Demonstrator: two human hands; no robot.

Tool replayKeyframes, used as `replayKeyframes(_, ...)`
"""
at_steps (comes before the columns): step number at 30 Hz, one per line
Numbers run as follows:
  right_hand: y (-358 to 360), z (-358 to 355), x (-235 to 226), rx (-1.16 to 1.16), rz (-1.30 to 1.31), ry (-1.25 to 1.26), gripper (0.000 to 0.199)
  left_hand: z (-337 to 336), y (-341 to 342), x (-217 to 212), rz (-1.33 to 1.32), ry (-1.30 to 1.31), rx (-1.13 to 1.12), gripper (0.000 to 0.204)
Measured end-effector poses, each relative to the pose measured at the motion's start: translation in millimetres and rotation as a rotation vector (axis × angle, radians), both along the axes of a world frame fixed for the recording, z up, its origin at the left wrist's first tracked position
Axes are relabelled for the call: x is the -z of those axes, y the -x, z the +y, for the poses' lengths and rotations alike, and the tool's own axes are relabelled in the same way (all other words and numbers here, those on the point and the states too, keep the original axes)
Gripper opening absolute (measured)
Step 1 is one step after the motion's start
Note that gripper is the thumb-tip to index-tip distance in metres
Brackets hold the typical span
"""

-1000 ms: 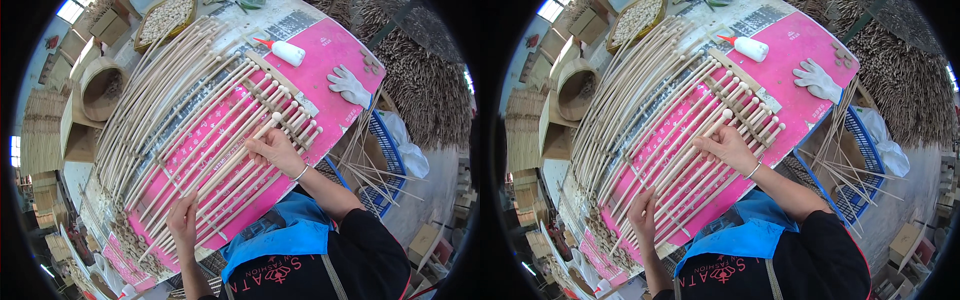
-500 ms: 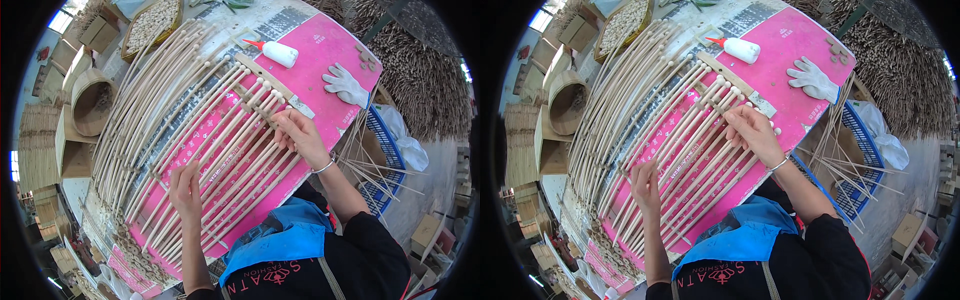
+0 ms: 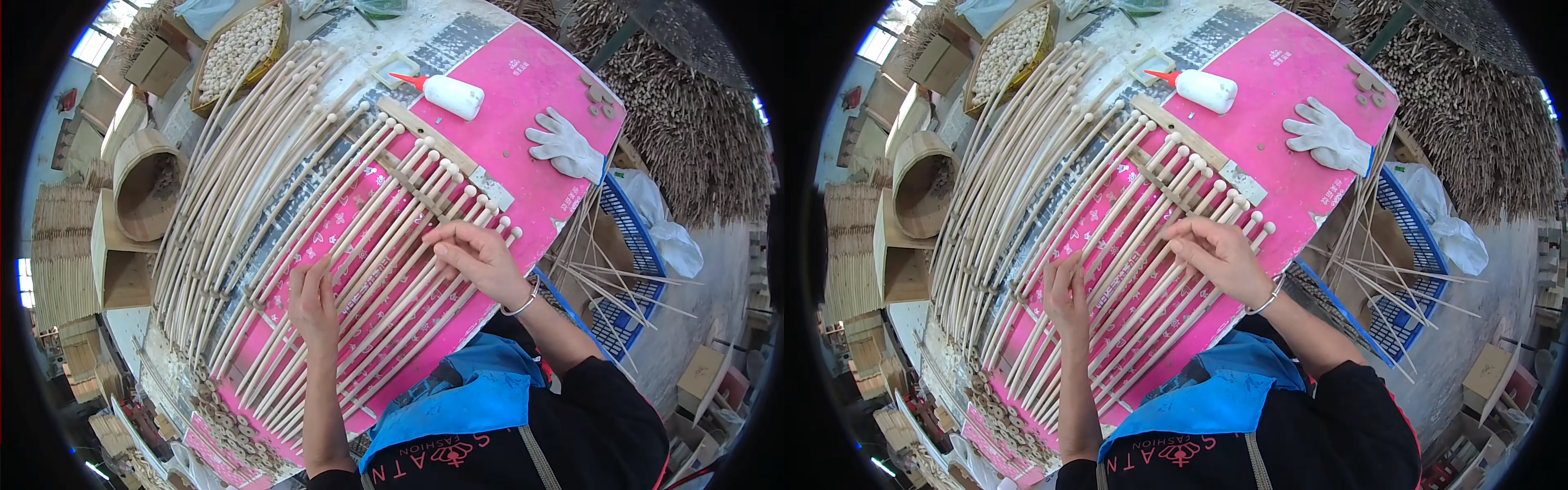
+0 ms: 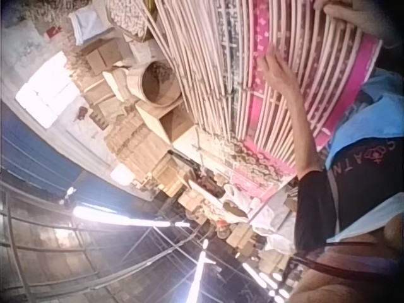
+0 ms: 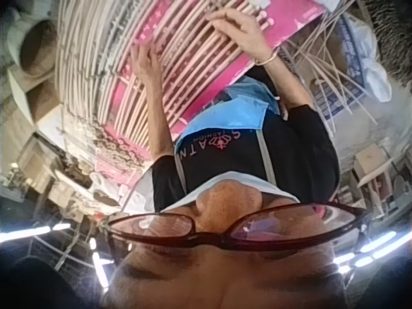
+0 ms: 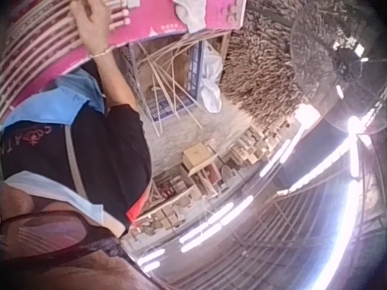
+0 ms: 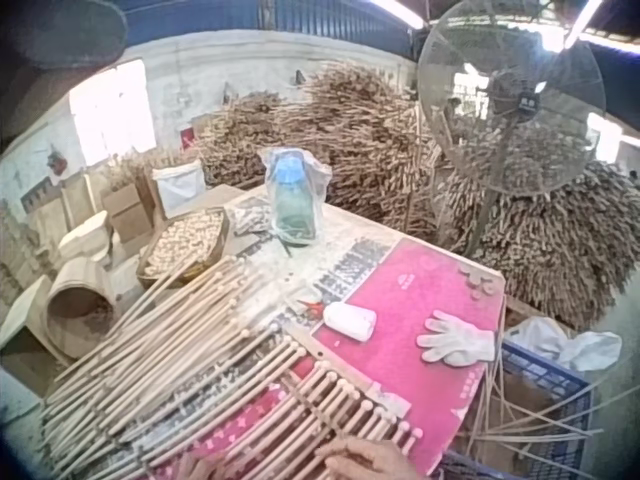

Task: Assembling a wooden decorative item by gluing small round wooden rings onto thin wooden sticks.

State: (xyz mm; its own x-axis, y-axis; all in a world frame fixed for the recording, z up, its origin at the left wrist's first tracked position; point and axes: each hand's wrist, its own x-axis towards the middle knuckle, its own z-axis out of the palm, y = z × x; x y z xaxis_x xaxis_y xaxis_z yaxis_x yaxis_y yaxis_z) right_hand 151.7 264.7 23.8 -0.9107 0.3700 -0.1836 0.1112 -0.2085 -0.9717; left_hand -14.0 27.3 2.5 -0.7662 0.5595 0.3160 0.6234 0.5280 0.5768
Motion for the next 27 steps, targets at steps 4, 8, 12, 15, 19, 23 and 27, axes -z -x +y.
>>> replayKeyframes(4,34,34,-10,0.122,0.088,-0.697,0.029,-6,2,-5,0.011,-0.024,0.009,0.025)
replayKeyframes(8,79,60,0,0.087,0.107,-1.179,0.031,-5,1,-5,-0.013,-0.033,0.013,0.025)
replayKeyframes(12,95,69,0,-0.139,0.072,-1.353,0.038,-6,0,-7,-0.038,-0.036,0.015,0.025)
replayKeyframes(15,100,73,5,-0.172,0.09,-1.383,0.036,-7,2,-6,-0.048,-0.03,0.015,0.026)
replayKeyframes(19,103,75,6,-0.182,0.089,-1.388,0.033,-7,4,-8,-0.051,-0.02,0.028,0.026)
replayKeyframes(23,105,79,12,-0.18,0.095,-1.359,0.032,-6,6,-4,-0.056,0.015,0.027,0.026)
replayKeyframes(27,106,79,13,-0.194,0.074,-1.329,0.032,-7,6,-3,-0.029,0.031,0.015,0.025)
